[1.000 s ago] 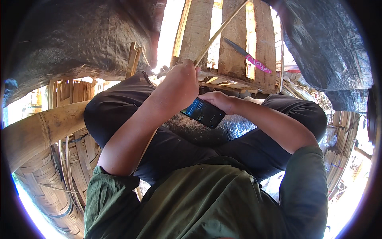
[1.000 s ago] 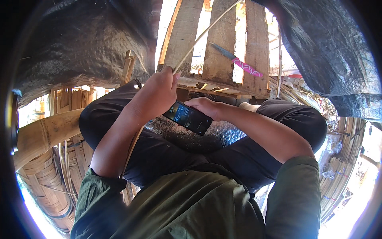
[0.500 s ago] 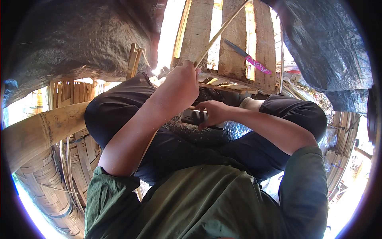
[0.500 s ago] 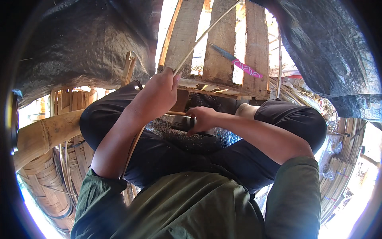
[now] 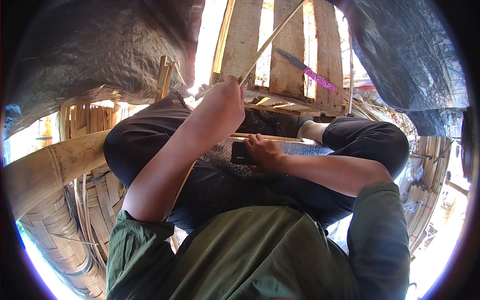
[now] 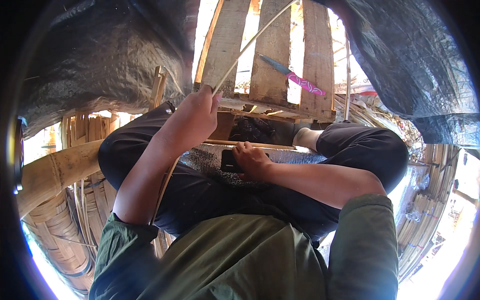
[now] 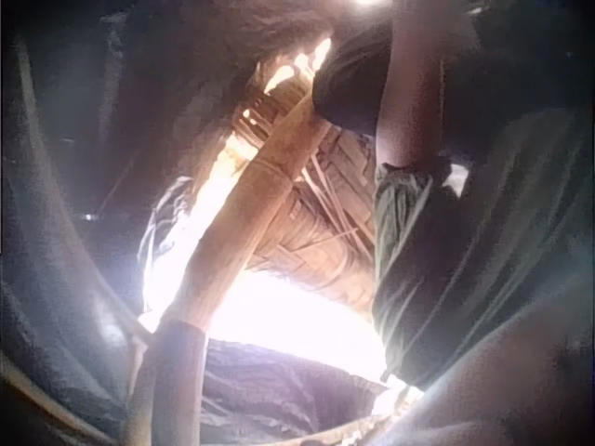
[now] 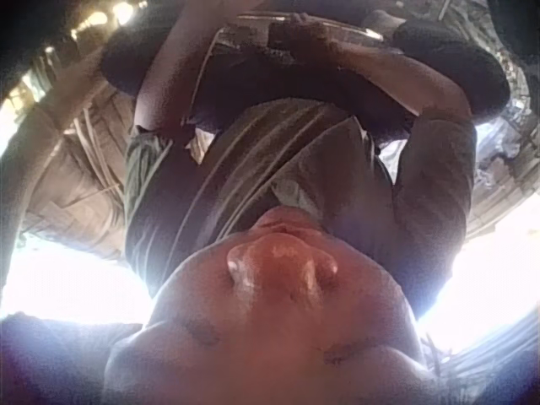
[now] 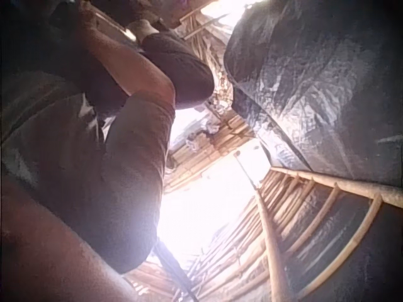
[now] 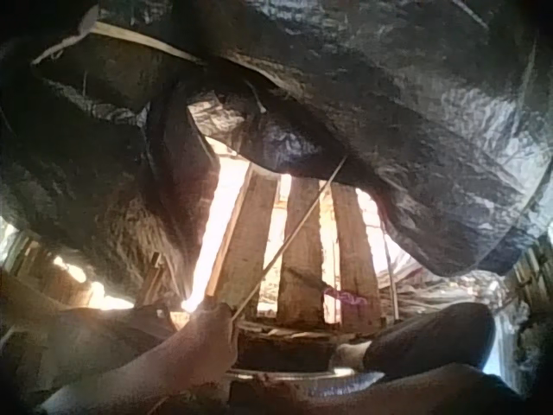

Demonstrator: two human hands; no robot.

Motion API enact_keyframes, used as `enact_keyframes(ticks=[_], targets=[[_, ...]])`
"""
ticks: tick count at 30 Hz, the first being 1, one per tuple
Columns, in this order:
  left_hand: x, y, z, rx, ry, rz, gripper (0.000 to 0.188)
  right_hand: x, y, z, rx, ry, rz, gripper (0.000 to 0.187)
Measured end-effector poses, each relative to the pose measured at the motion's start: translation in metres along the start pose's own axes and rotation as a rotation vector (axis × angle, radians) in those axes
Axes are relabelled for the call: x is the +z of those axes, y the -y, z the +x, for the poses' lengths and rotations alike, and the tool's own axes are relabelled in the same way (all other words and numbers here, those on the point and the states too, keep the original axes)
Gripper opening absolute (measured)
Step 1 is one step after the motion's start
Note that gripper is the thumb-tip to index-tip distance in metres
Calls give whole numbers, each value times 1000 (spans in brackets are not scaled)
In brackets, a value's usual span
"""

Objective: The person sets down a mobile phone, holds a thin bamboo stick, and scrapes along its surface using a knife.

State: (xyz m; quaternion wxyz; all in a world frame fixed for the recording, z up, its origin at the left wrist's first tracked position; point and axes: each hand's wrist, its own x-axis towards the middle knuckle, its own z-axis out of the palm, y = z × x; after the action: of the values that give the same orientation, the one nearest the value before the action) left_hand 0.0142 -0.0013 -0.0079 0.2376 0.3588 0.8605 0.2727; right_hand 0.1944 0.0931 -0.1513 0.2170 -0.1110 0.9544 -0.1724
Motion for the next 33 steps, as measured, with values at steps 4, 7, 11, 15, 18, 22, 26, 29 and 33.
enact_keyframes(ticks=[4, 7, 11, 15, 18, 22, 26, 29, 33], targets=[[1, 1, 0, 19, -5, 15, 29, 2, 2, 0, -27, -4, -63, 73], [2, 1, 0, 26, -7, 13, 29, 2, 3, 1, -3, -6, -39, 73], [2, 1, 0, 16, -15, 4, 29, 2, 4, 2, 24, -8, -9, 71], [-1, -1, 0, 12, -17, -14, 29, 2, 8, 4, 44, 7, -69, 70], [1, -1, 1, 57, -48, -28, 28, -6, 10, 4, 41, 0, -83, 73], [4, 4, 1, 38, -39, -48, 27, -54, 18, 9, 60, 250, -87, 60], [6, 6, -1, 73, -88, -16, 27, -205, 18, -10, 132, 410, -116, 40], [3, 5, -2, 98, -52, 10, 27, -251, -24, -19, 362, 101, -42, 34], [5, 4, -2, 83, -90, -41, 28, -246, -88, -29, 407, -291, -240, 33]])
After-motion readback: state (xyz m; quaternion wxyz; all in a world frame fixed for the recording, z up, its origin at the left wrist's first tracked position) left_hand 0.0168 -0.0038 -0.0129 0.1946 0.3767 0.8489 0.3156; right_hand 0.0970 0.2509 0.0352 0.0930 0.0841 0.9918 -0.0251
